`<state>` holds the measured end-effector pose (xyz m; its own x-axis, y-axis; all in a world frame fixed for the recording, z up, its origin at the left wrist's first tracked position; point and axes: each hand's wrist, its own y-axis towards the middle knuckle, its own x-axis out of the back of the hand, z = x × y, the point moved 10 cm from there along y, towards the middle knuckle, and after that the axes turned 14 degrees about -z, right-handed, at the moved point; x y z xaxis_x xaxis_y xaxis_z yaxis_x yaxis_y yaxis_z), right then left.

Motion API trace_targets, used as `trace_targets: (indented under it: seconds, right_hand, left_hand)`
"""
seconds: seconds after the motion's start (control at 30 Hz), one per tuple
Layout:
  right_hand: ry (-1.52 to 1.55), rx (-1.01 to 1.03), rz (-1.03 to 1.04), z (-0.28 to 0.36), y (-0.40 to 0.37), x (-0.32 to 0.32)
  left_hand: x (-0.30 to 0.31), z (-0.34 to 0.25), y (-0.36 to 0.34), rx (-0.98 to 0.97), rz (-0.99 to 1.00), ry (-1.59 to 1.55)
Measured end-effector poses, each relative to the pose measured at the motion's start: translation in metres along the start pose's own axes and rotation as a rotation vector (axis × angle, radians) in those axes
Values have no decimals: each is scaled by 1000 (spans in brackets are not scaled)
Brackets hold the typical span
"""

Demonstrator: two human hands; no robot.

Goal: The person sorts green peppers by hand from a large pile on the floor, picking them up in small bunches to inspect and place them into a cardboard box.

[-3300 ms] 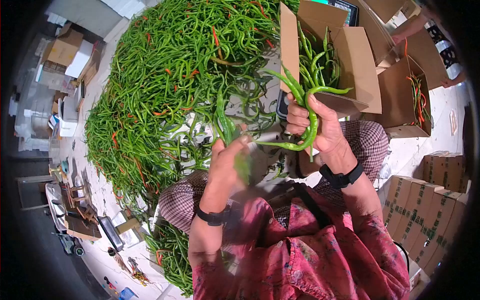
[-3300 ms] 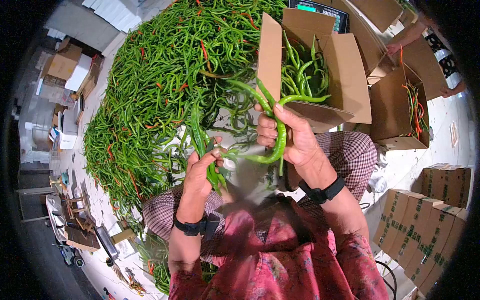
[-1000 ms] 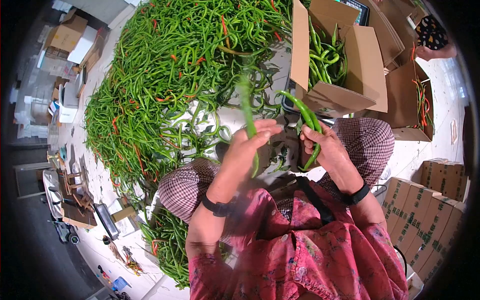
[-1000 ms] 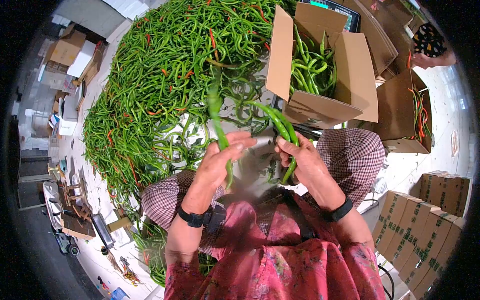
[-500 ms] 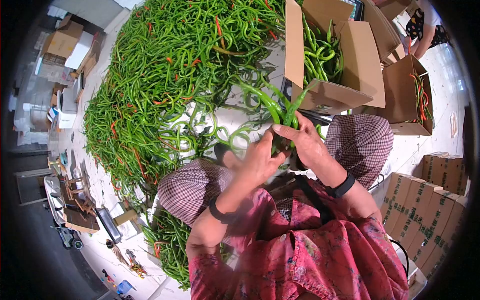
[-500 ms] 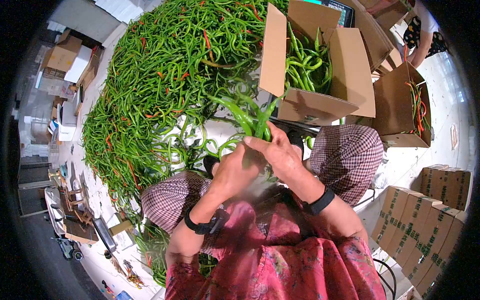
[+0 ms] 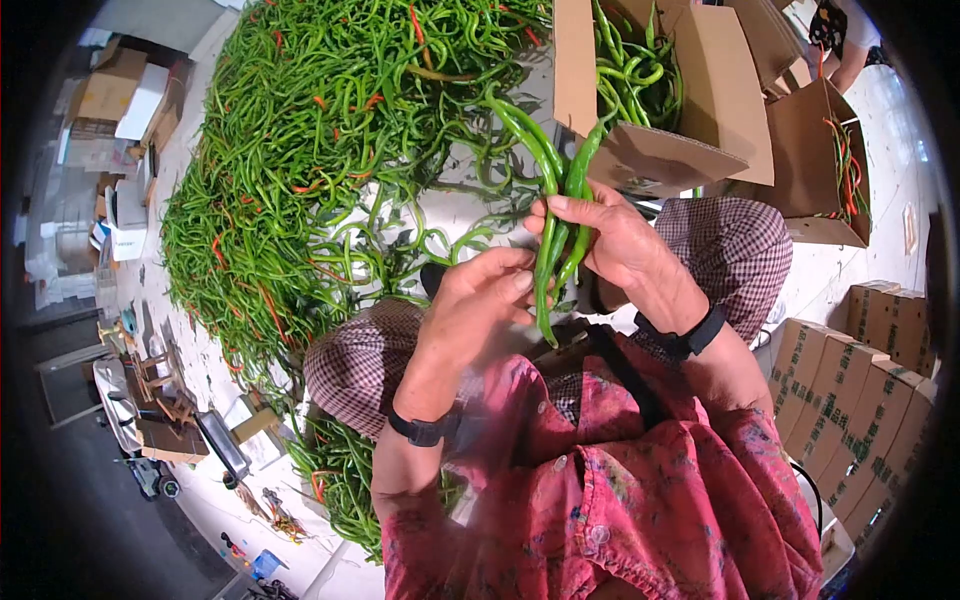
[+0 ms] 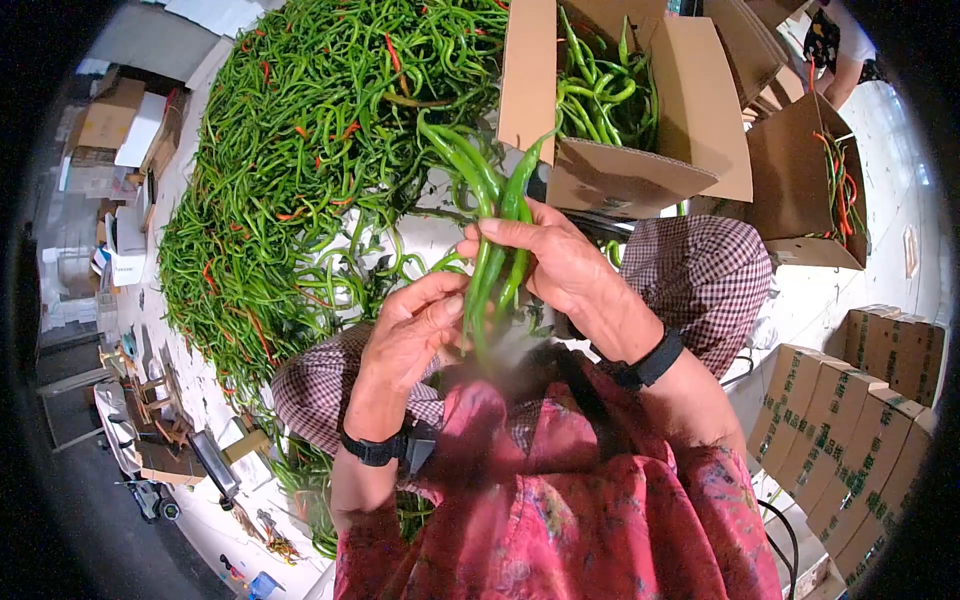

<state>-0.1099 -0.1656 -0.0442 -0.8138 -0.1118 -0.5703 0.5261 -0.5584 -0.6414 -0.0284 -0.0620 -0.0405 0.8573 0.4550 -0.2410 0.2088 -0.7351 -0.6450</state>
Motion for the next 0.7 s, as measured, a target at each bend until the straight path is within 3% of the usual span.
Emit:
trace_targets:
  seconds: [0.13, 0.2, 0.33, 0.4, 0.57, 0.7]
  right_hand:
    - [16, 27, 16, 4, -2, 0]
    - [84, 77, 92, 11, -8, -7]
    - [102, 128, 180, 20, -20, -18]
    - [84, 137, 199, 23, -20, -17]
    - [61, 188, 224, 27, -21, -18]
    - [257, 160, 354, 32, -27, -30]
  left_hand:
    - [-6, 2, 7, -54, 64, -61]
    - [-14, -11, 2, -174, 74, -20]
    - [-21, -16, -6, -148, 78, 18]
    - [-28, -26, -12, -225, 89, 54]
    - [-32, -15, -19, -123, 43, -14]
    - [-44, -12, -31, -78, 99, -192]
